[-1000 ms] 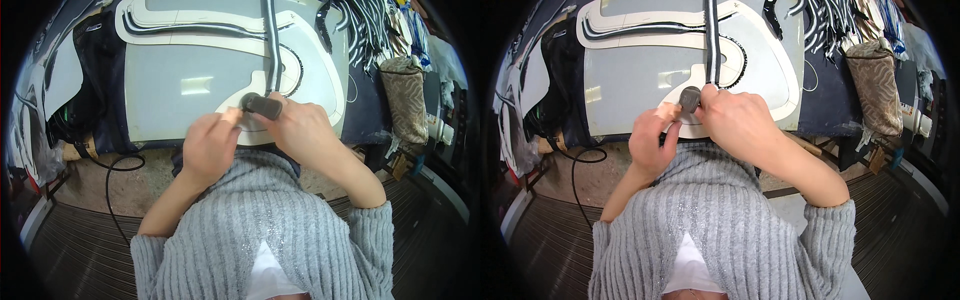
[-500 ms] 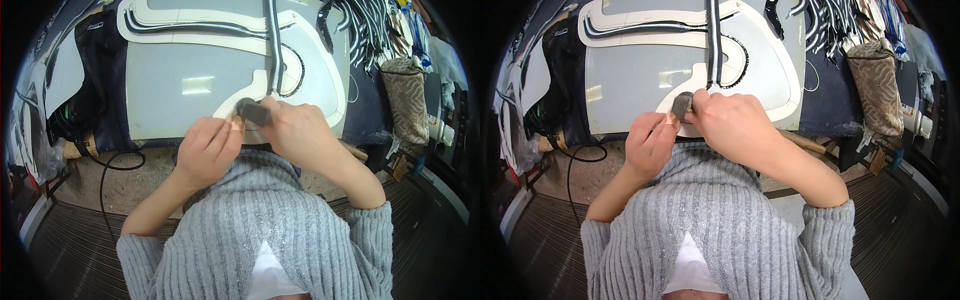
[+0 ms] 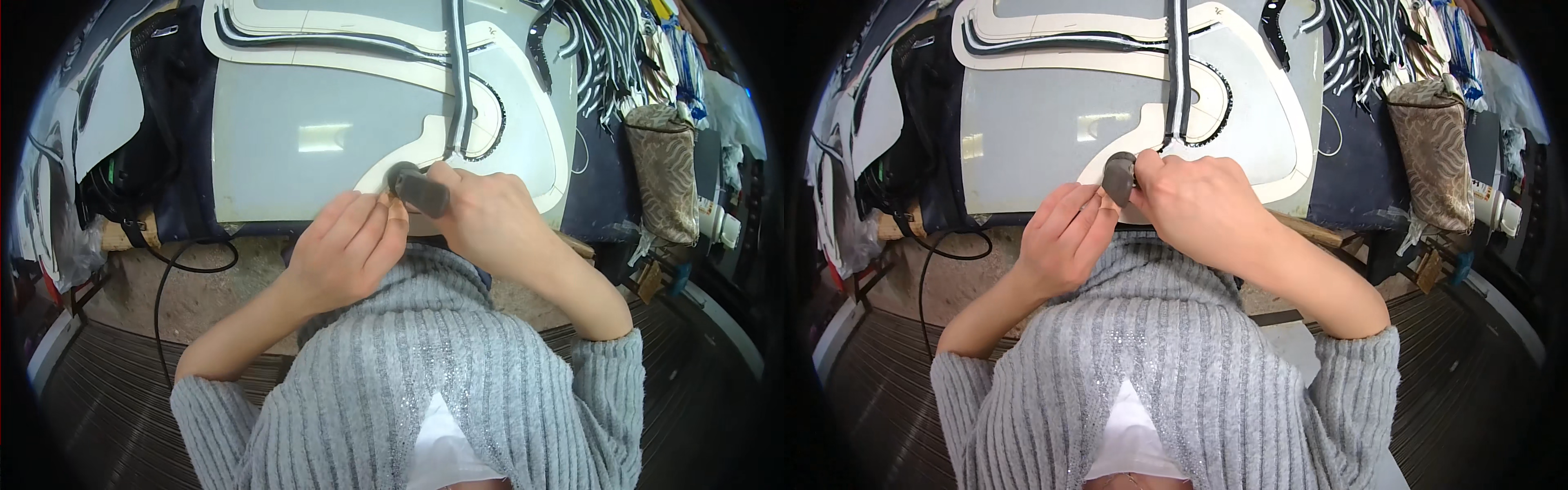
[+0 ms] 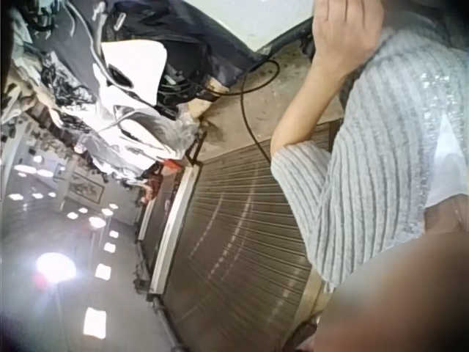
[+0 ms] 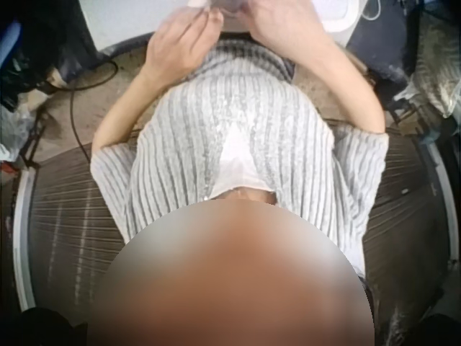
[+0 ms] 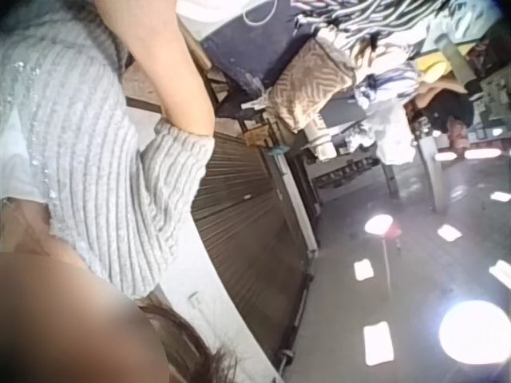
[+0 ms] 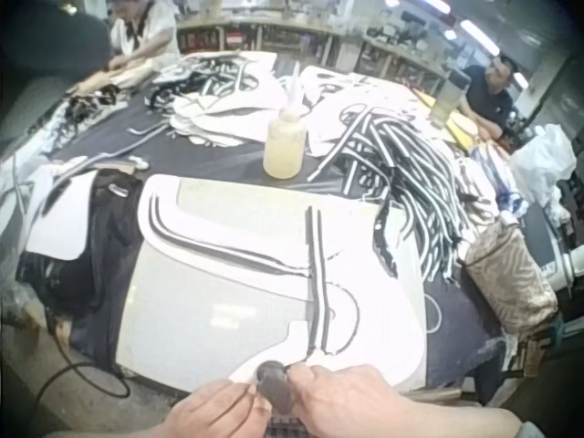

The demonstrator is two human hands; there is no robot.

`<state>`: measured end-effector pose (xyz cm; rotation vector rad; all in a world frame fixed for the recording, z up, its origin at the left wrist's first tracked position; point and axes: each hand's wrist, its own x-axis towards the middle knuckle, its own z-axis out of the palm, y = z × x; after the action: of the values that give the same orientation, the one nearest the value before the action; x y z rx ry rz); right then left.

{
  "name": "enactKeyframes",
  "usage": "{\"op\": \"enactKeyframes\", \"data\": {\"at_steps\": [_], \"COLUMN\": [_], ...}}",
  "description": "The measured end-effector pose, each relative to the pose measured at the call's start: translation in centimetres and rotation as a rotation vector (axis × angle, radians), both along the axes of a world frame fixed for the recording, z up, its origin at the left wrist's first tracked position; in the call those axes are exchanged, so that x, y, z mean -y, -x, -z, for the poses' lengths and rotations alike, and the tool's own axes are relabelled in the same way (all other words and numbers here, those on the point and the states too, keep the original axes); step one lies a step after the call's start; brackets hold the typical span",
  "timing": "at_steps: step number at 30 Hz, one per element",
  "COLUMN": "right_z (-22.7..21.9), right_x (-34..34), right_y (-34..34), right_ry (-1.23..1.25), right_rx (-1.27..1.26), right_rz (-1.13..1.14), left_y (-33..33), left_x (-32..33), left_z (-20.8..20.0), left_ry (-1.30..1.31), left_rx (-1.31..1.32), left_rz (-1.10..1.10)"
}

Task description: Attaching and hammering reinforcement strips onto shoe upper components.

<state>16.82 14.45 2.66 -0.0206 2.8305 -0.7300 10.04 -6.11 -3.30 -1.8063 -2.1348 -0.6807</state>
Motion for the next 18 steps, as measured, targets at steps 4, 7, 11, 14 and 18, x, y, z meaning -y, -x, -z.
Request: {"op": "enactKeyframes", "data": {"at_steps": [4, 7, 11, 14, 18], "right_z": [-0.8, -0.2, -0.7, -0.4, -1.8], "right_x": [-0.2, -0.1, -0.2, -0.3, -0.8], "right_y": [0.5, 0.6, 0.9, 1.0, 1.7], "right_ry": [0.086, -0.054, 0.021, -0.061, 0.061], "right_rx": [-0.066, 0.046, -0.036, 0.032, -0.082], "right_rz": [0.032, -0.119, -0.062, -0.204, -0.061], "left_y": [-0.1, -0.1, 0.1, 0.0, 0.3], "left_x": [0.1, 0.2, 0.4, 0.5, 0.8], "left_z": [0.4, 0.6, 0.6, 0.9, 1.1], "left_ry": [-0.033, -0.082, -0.125, -0.145, -0.139], "left_rx": [-0.016, 0.019, 0.036, 0.045, 0.214], "left_rz": [-0.009, 0.003, 0.01, 0.01, 0.003]}}
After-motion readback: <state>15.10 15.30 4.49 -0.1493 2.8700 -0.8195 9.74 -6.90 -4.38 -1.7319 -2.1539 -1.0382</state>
